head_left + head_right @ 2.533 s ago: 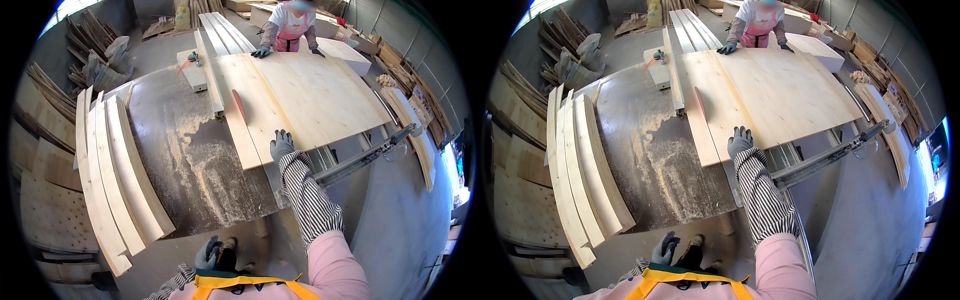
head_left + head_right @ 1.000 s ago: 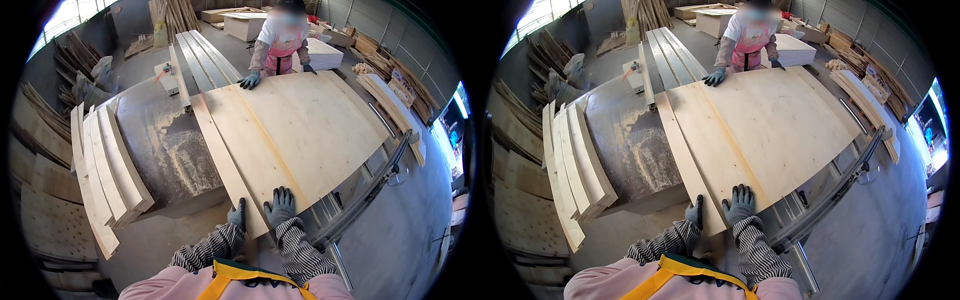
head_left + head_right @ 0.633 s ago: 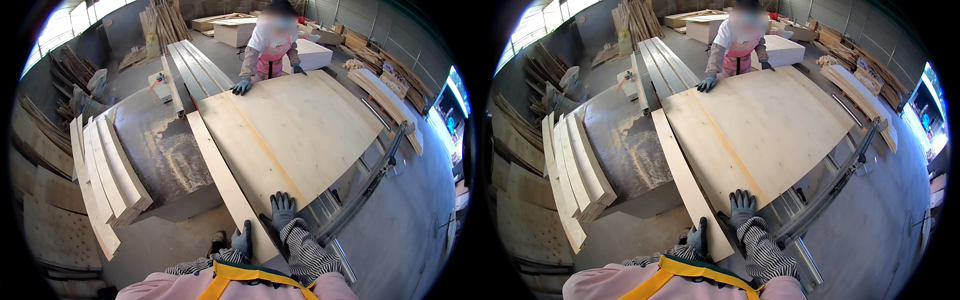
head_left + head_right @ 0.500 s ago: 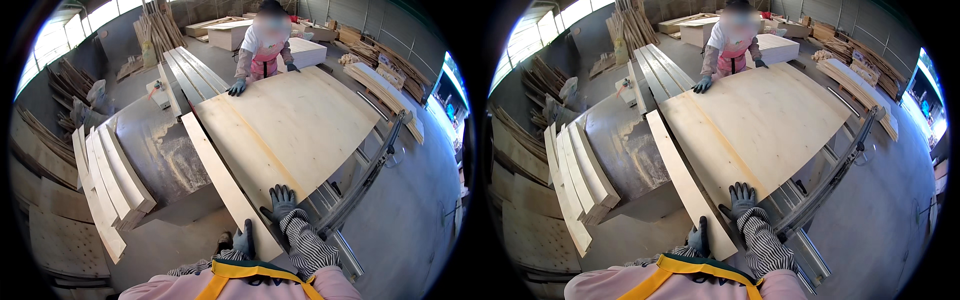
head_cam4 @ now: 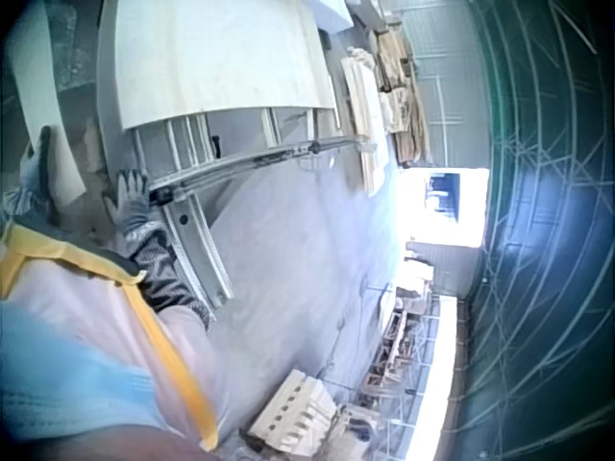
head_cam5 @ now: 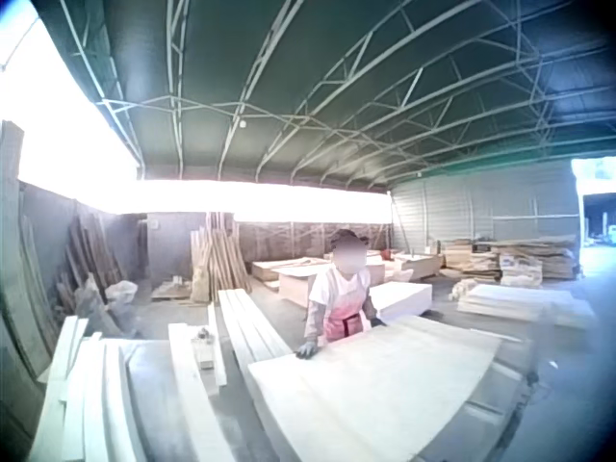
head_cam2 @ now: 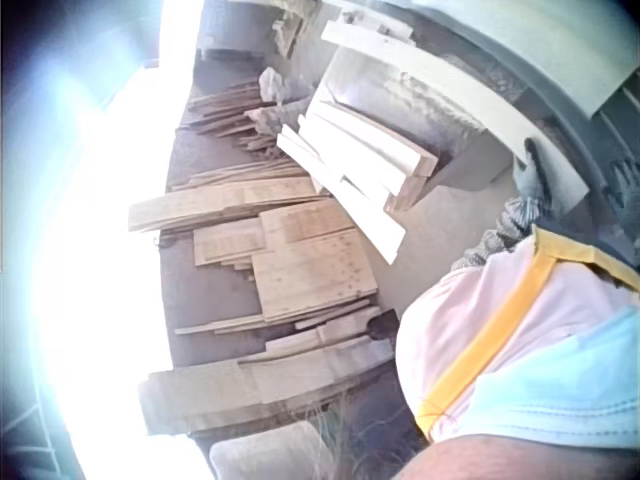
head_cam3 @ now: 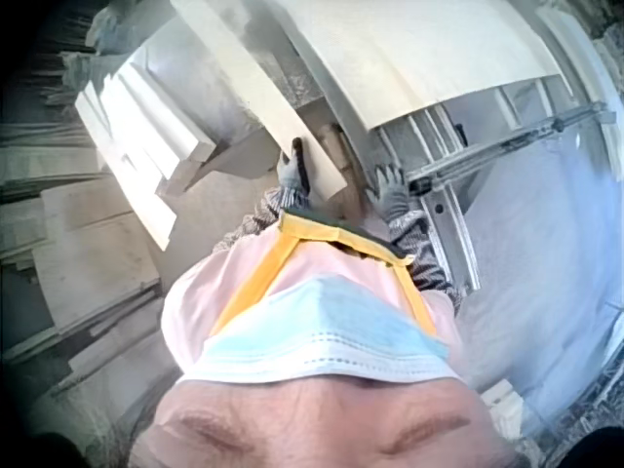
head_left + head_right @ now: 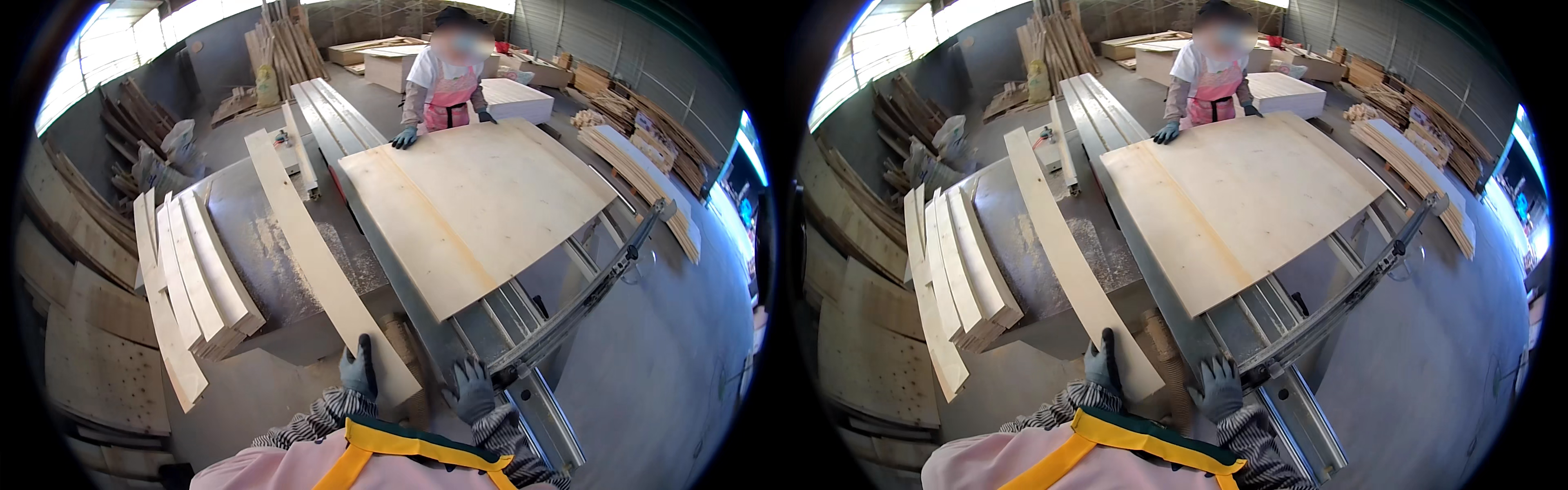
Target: The person feeds wooden planks through a table saw to cut them into narrower strips. They then stack the cut pieces on the table surface.
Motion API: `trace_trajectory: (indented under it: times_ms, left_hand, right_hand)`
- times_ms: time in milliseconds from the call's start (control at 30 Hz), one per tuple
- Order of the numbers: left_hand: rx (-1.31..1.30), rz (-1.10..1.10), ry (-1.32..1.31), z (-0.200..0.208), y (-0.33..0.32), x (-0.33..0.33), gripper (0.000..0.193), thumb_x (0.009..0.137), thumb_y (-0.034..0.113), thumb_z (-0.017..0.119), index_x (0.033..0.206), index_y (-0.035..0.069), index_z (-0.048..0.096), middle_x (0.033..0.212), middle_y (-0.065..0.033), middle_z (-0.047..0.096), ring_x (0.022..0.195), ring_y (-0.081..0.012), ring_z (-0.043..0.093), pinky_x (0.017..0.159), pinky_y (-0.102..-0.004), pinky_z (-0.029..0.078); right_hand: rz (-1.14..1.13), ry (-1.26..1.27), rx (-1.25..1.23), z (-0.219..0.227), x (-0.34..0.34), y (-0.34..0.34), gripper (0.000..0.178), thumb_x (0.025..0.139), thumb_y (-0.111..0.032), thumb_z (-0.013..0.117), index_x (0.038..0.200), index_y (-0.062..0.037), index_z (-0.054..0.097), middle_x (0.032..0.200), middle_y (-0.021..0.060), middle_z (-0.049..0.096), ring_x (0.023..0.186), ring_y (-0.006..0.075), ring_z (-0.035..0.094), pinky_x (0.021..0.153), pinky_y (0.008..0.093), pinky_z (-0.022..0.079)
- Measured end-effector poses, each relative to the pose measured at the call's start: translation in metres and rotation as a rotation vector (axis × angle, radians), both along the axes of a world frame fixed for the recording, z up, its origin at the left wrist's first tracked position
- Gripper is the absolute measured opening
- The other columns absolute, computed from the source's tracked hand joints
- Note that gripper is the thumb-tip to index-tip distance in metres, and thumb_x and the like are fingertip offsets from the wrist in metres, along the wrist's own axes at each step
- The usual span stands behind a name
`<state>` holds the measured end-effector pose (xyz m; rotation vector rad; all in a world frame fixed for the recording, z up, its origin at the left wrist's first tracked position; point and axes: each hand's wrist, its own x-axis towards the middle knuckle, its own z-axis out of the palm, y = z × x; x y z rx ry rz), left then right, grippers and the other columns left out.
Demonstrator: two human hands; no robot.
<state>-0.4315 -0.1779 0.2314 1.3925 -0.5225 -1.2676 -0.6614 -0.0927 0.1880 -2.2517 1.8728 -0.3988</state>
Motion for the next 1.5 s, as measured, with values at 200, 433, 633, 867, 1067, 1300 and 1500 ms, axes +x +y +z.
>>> trace_trajectory:
  times_ms: [200, 433, 633, 867, 1067, 1300, 1500]
  left_hand:
    - [0.040, 0.122, -0.200, 0.019, -0.052, 0.073, 0.047, 0.089, 0.034, 0.062, 0.117, -0.003, 0.055, 0.104, -0.0075, 0.063, 0.092, -0.0122, 0.055, 0.083, -0.0240, 0.042]
    - [0.017, 0.239, -0.176, 0.069, -0.085, 0.202, 0.044, 0.086, 0.030, 0.067, 0.113, -0.003, 0.058, 0.098, -0.0057, 0.064, 0.082, -0.0113, 0.057, 0.070, -0.0247, 0.048]
    - [0.214, 0.226, -0.277, 0.108, -0.128, 0.279, 0.054, 0.087, 0.038, 0.063, 0.118, -0.005, 0.054, 0.102, -0.0105, 0.063, 0.085, -0.0160, 0.060, 0.073, -0.0274, 0.050]
    - [0.281, 0.239, -0.281, 0.088, -0.165, 0.359, 0.059, 0.086, 0.043, 0.062, 0.117, -0.007, 0.054, 0.103, -0.0142, 0.064, 0.088, -0.0200, 0.061, 0.079, -0.0297, 0.048]
    - [0.223, 0.262, -0.439, 0.095, -0.164, 0.365, 0.055, 0.090, 0.037, 0.058, 0.123, -0.005, 0.049, 0.106, -0.0150, 0.062, 0.095, -0.0215, 0.058, 0.083, -0.0314, 0.047]
    - [0.000, 0.079, -1.191, 0.148, -0.132, 0.337, 0.076, 0.089, 0.032, 0.058, 0.142, -0.003, 0.017, 0.144, -0.0286, 0.022, 0.136, -0.0393, 0.022, 0.110, -0.0410, 0.025]
    - [0.009, -0.091, -1.406, 0.146, -0.067, 0.361, 0.074, 0.080, 0.024, 0.069, 0.141, 0.008, 0.029, 0.145, -0.0238, 0.023, 0.137, -0.0431, 0.016, 0.110, -0.0517, 0.022]
  right_hand:
    - [0.065, -0.075, -0.237, -0.020, 0.025, -0.042, 0.037, 0.079, -0.029, 0.060, 0.103, -0.0005, 0.062, 0.107, 0.0175, 0.061, 0.108, 0.0348, 0.053, 0.103, 0.0510, 0.032]
    - [0.081, -0.022, -0.200, -0.051, 0.058, -0.134, 0.045, 0.079, -0.032, 0.060, 0.110, 0.0002, 0.058, 0.114, 0.0180, 0.059, 0.115, 0.0377, 0.048, 0.105, 0.0543, 0.028]
    - [0.064, 0.000, -0.230, -0.029, 0.093, -0.222, 0.044, 0.077, -0.035, 0.063, 0.105, -0.0018, 0.060, 0.113, 0.0144, 0.060, 0.112, 0.0321, 0.050, 0.104, 0.0510, 0.030]
    - [0.028, 0.024, -0.265, 0.000, 0.157, -0.316, 0.053, 0.082, -0.032, 0.061, 0.123, -0.0013, 0.051, 0.127, 0.0161, 0.051, 0.119, 0.0319, 0.046, 0.106, 0.0465, 0.029]
    - [0.696, -0.831, 0.186, 0.099, 0.344, -0.240, 0.077, 0.082, -0.033, 0.066, 0.141, -0.0031, 0.028, 0.139, 0.0248, 0.035, 0.129, 0.0376, 0.035, 0.106, 0.0441, 0.031]
    - [0.759, -0.679, -0.029, 0.077, 0.418, -0.252, 0.071, 0.076, -0.031, 0.070, 0.137, -0.0111, 0.039, 0.135, 0.0182, 0.042, 0.123, 0.0380, 0.039, 0.104, 0.0461, 0.031]
    - [0.810, -0.435, -0.045, 0.050, 0.438, -0.249, 0.075, 0.074, -0.026, 0.069, 0.140, -0.0162, 0.035, 0.146, 0.0183, 0.028, 0.129, 0.0397, 0.032, 0.107, 0.0480, 0.027]
